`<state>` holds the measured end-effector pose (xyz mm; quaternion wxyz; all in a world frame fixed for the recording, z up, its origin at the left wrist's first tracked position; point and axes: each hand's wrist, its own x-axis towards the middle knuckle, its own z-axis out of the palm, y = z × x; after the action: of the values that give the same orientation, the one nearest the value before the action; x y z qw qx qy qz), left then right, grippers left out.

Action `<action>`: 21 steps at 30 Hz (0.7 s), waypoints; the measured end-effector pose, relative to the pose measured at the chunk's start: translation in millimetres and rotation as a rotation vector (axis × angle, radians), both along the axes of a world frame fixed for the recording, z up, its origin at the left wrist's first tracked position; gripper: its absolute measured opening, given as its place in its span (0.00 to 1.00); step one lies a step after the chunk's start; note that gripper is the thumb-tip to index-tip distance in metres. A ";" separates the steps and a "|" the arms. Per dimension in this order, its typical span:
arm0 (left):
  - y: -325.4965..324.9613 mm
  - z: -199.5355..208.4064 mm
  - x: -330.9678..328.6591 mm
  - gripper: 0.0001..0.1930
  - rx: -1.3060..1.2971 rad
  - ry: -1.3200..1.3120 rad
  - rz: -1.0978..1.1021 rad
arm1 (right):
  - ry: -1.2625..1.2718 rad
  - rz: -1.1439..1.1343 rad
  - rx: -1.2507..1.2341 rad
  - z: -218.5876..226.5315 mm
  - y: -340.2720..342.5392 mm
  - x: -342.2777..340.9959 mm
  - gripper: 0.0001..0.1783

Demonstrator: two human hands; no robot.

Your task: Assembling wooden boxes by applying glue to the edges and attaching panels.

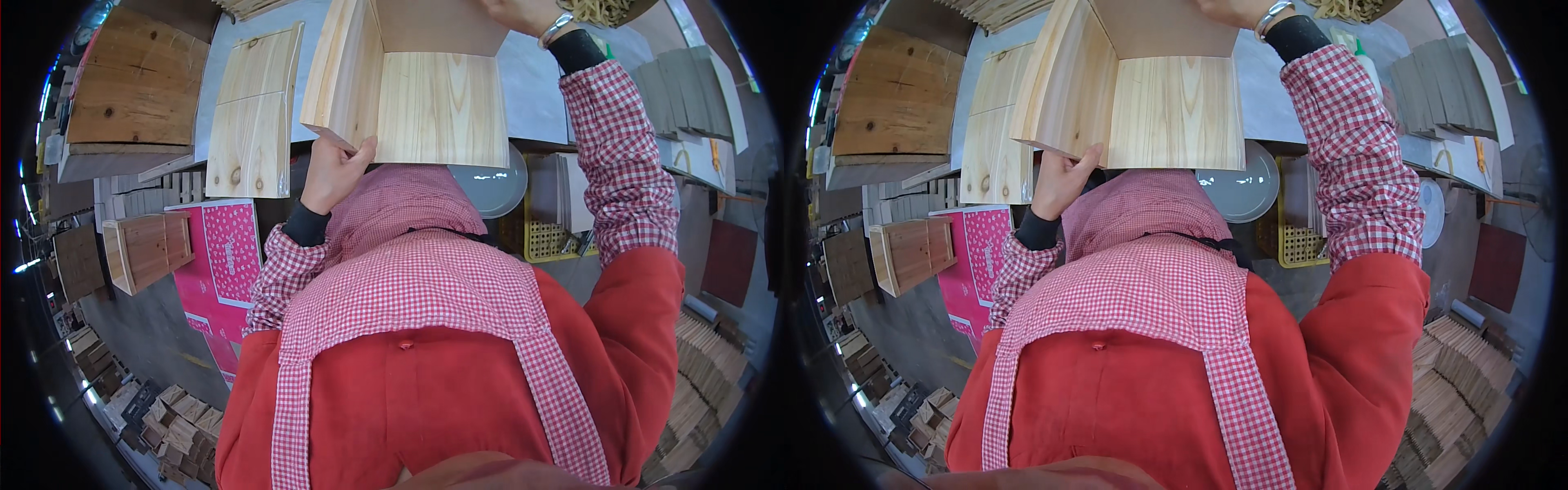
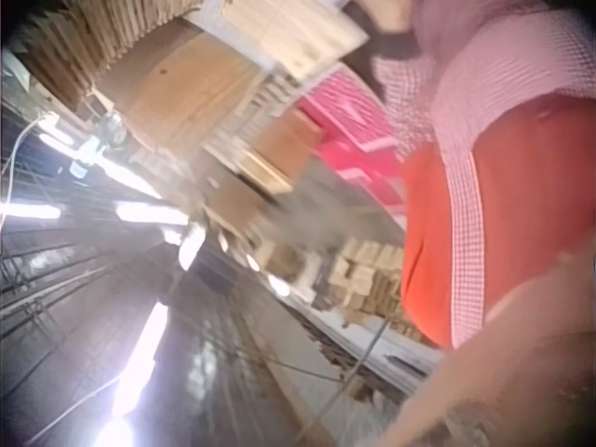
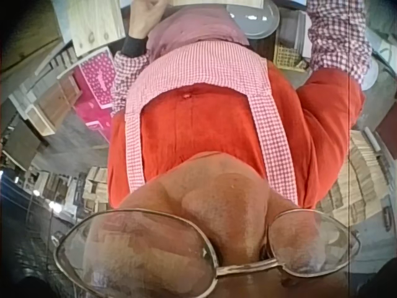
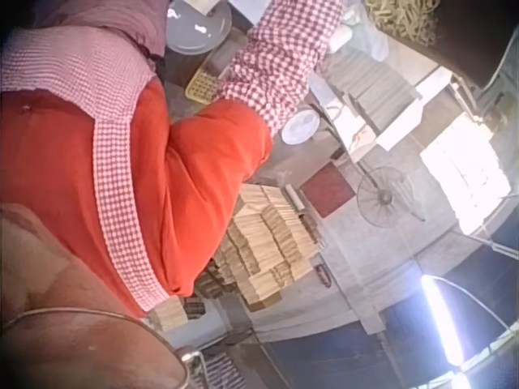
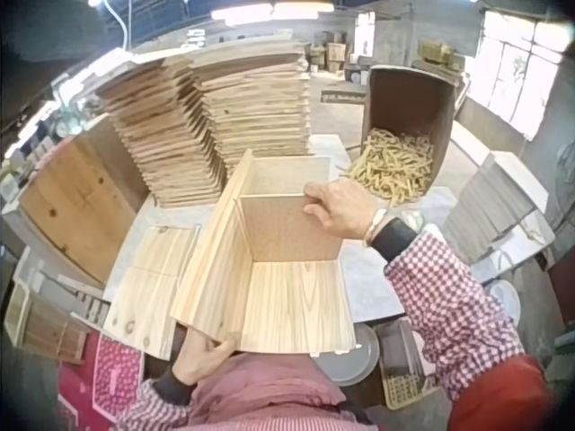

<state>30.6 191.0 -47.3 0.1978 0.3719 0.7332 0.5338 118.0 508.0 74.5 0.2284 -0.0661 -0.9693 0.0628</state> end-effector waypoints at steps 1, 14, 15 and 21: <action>-0.6 0.4 -0.7 0.17 0.009 0.000 0.008 | -0.035 -0.043 0.013 1.7 -8.7 -1.0 0.10; -3.0 -22.2 -7.3 0.20 -0.017 0.059 0.010 | -0.081 -0.303 0.149 -19.0 -24.1 -13.9 0.17; -2.3 -24.1 -6.4 0.20 -0.004 0.083 0.007 | -0.091 -0.327 0.177 -22.8 -23.2 -14.5 0.17; -4.5 -22.9 -10.7 0.19 -0.042 0.124 -0.016 | -0.037 -0.293 0.216 -30.1 -15.1 -16.7 0.20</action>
<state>20.0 186.5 -70.2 0.1643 0.4058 0.7521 0.4927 101.3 493.0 44.4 0.2229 -0.1826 -0.9545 -0.0768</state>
